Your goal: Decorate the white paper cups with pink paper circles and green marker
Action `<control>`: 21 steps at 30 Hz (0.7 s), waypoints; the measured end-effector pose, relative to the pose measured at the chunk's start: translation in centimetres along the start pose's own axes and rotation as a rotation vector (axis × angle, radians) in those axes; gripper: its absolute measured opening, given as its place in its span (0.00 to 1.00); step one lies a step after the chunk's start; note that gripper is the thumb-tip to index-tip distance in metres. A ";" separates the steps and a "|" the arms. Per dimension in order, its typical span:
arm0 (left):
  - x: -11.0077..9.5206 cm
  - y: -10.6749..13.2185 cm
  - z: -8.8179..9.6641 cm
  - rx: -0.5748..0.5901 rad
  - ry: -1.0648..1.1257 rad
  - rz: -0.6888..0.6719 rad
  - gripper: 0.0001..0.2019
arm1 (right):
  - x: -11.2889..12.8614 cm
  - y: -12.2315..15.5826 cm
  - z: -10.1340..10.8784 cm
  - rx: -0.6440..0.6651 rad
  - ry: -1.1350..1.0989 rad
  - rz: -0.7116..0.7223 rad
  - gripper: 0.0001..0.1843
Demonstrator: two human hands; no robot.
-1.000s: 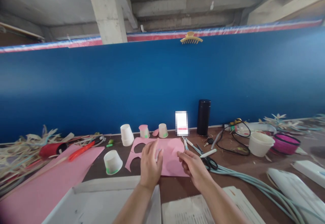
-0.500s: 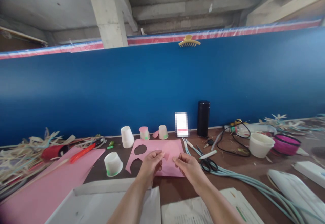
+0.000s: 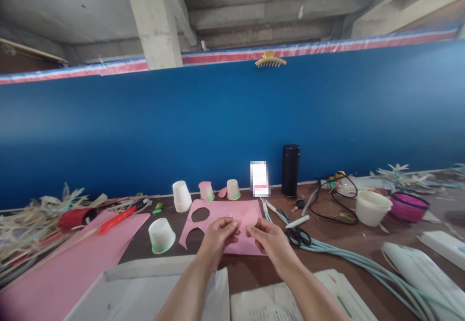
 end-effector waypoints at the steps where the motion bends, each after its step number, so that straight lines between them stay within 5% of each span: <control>1: 0.0 0.0 0.0 0.001 0.008 -0.001 0.16 | 0.0 0.0 0.0 -0.007 0.005 -0.003 0.15; 21: 0.0 0.3 -0.6 0.016 0.041 0.010 0.15 | 0.2 -0.2 0.4 -0.109 0.071 0.054 0.12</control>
Point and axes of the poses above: each hand's wrist, its own y-axis away from the middle knuckle, its own z-axis out of the back of the hand, x = y × z, the point moved 10 cm from there along -y, towards the middle knuckle, and after that the axes turned 1 degree about -x, right-handed, at the moved point
